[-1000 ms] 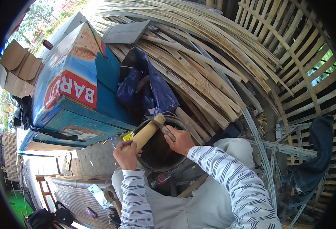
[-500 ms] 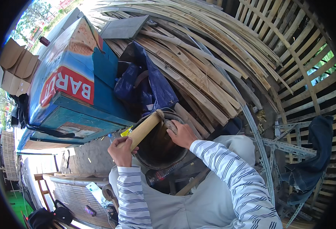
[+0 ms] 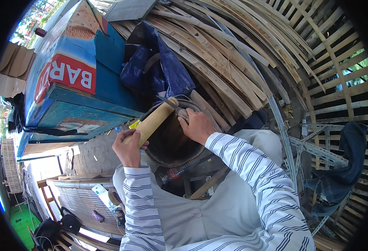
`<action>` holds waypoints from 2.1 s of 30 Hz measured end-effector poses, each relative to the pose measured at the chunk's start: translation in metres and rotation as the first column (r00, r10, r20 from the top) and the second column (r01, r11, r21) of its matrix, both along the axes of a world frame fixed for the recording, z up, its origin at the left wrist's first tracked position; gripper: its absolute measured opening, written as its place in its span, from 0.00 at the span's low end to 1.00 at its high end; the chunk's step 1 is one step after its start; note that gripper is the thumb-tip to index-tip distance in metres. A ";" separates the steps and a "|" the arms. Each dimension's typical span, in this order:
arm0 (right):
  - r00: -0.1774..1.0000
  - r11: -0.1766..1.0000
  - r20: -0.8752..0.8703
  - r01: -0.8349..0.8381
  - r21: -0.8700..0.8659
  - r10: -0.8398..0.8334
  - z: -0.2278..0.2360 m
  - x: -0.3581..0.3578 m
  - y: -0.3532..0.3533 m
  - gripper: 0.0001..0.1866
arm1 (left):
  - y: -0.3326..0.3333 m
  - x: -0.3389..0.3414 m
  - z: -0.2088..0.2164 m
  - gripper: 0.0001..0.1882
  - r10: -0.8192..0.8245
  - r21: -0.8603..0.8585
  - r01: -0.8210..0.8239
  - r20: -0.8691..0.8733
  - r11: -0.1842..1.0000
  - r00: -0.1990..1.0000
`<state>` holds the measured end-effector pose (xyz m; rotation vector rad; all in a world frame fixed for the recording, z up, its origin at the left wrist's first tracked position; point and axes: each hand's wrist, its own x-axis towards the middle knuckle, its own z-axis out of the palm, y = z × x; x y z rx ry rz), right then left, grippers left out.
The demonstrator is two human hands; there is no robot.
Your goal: Using a knife to shave and shape a piece of bamboo over a bucket in a workshop.
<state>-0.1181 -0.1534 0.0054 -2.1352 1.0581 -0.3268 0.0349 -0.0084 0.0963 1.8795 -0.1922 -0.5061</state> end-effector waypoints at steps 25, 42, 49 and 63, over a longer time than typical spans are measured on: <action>0.995 0.996 -0.050 0.084 -0.007 -0.085 -0.018 0.020 -0.011 0.19 | 0.000 -0.011 -0.012 0.08 -0.076 0.046 0.069 0.166 0.997 0.983; 0.995 0.998 -0.078 0.061 0.014 -0.059 -0.014 0.017 -0.019 0.19 | 0.000 -0.012 -0.007 0.07 -0.090 0.043 0.084 0.180 0.996 0.980; 0.994 0.994 -0.093 0.053 -0.091 -0.062 -0.014 0.019 -0.019 0.18 | 0.000 -0.014 -0.011 0.03 -0.098 0.053 0.087 0.264 0.995 0.959; 0.999 0.999 0.022 0.043 0.033 -0.043 0.005 0.024 -0.021 0.18 | 0.008 -0.007 -0.031 0.04 -0.206 0.080 0.193 0.528 0.978 0.824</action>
